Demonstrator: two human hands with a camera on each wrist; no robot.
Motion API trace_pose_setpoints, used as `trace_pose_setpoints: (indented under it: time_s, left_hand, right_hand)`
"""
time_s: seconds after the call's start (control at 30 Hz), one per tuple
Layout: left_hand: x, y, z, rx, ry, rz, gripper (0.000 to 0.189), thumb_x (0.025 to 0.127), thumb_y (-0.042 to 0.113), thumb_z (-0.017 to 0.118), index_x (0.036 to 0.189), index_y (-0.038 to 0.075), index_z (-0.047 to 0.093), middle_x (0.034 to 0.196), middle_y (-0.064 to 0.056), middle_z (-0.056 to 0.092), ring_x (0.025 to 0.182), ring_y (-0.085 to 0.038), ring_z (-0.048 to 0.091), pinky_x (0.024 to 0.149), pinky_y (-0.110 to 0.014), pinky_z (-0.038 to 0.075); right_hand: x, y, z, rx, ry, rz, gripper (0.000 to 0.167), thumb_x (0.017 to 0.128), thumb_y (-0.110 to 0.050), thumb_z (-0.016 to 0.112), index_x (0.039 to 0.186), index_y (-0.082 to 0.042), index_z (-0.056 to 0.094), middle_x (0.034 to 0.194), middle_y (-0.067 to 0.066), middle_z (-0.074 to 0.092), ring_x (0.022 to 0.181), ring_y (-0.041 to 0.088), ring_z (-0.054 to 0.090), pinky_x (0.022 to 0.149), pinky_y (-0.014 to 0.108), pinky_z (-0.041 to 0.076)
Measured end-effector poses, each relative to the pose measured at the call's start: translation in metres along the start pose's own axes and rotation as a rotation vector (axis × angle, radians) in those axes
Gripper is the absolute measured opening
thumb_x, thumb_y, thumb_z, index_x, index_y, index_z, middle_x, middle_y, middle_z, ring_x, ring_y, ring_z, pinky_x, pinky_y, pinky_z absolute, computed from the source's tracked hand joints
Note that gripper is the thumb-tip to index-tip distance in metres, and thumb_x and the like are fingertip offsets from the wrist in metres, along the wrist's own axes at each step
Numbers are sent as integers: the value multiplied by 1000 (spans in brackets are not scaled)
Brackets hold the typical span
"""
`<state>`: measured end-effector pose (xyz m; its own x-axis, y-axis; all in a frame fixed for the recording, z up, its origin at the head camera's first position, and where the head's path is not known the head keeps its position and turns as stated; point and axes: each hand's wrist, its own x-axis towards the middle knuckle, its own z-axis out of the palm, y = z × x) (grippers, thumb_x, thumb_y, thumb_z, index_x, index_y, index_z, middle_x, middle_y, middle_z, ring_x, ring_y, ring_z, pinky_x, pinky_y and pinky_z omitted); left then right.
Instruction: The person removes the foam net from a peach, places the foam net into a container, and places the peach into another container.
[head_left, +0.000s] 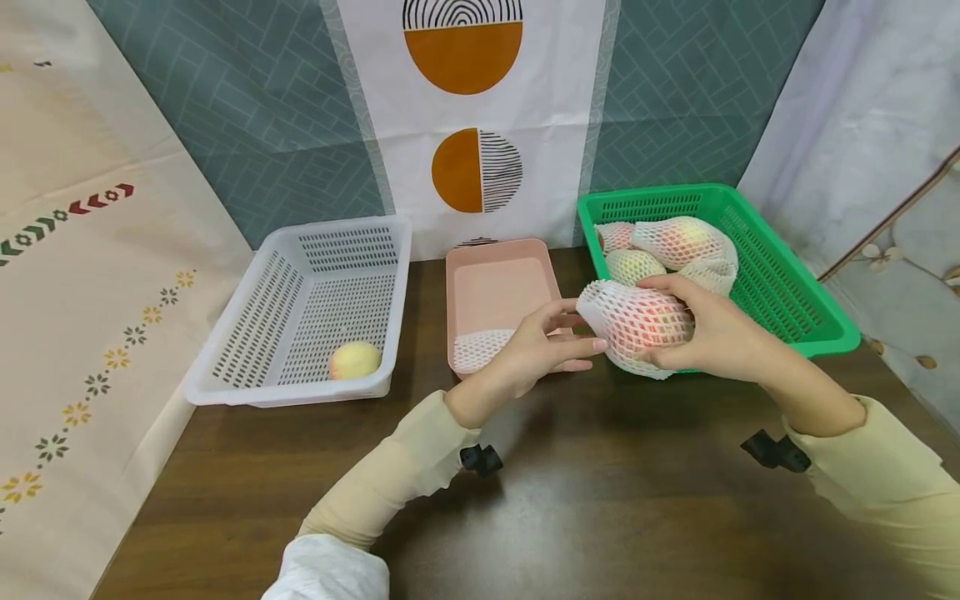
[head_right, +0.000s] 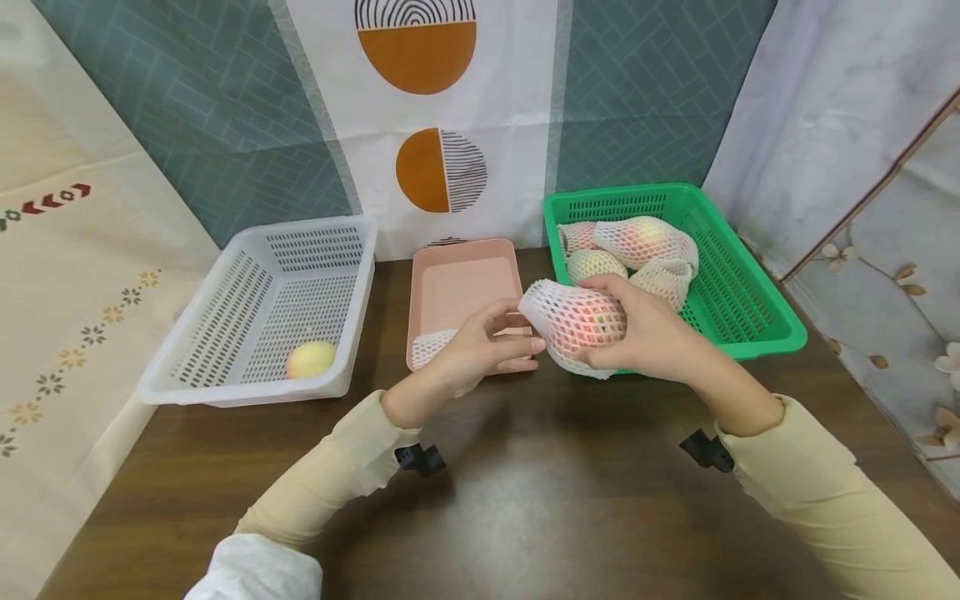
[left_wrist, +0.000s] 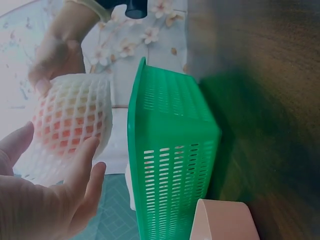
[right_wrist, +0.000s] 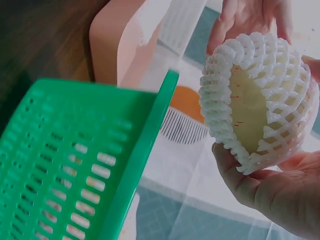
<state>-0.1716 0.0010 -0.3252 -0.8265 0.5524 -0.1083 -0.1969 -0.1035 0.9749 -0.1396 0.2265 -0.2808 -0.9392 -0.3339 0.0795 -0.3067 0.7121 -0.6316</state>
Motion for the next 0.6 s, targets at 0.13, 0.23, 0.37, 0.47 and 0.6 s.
trace_pose_setpoints:
  time_s: [0.13,0.23,0.37,0.47,0.6]
  left_hand:
    - [-2,-2,-1,-14,-23,24,49,87,-4,62,133,4,48,113,-9,56,91,-14,62,86,-45,54]
    - [-5,-3,-4,-14,-32,36,49,88,-5,61,134,4,48,115,-10,57,94,-15,63,86,-44,54]
    - [-12,-6,-6,-1,-35,24,50,86,-6,63,133,4,48,119,-12,58,96,-15,63,87,-42,54]
    - [-18,-9,-5,19,-35,8,51,85,-6,64,133,3,47,118,-12,58,96,-16,63,87,-40,54]
    - [-27,-12,-6,40,-35,6,54,83,-6,65,133,2,45,119,-13,58,98,-16,63,87,-39,54]
  right_hand:
    - [-1,-6,7,18,-2,-23,73,73,-19,77,136,-6,42,120,15,54,97,26,53,73,32,49]
    - [1,-8,13,33,-6,-42,74,73,-18,78,136,-5,42,120,14,55,98,25,53,74,31,50]
    - [-1,-10,22,31,0,-65,73,73,-19,79,135,-5,42,120,13,56,99,24,54,75,31,50]
    - [-5,-11,27,23,3,-65,73,73,-21,79,134,-4,43,120,13,57,99,24,55,75,31,51]
    - [-9,-12,33,17,-4,-62,73,73,-24,80,134,-6,44,119,12,58,98,23,56,74,31,51]
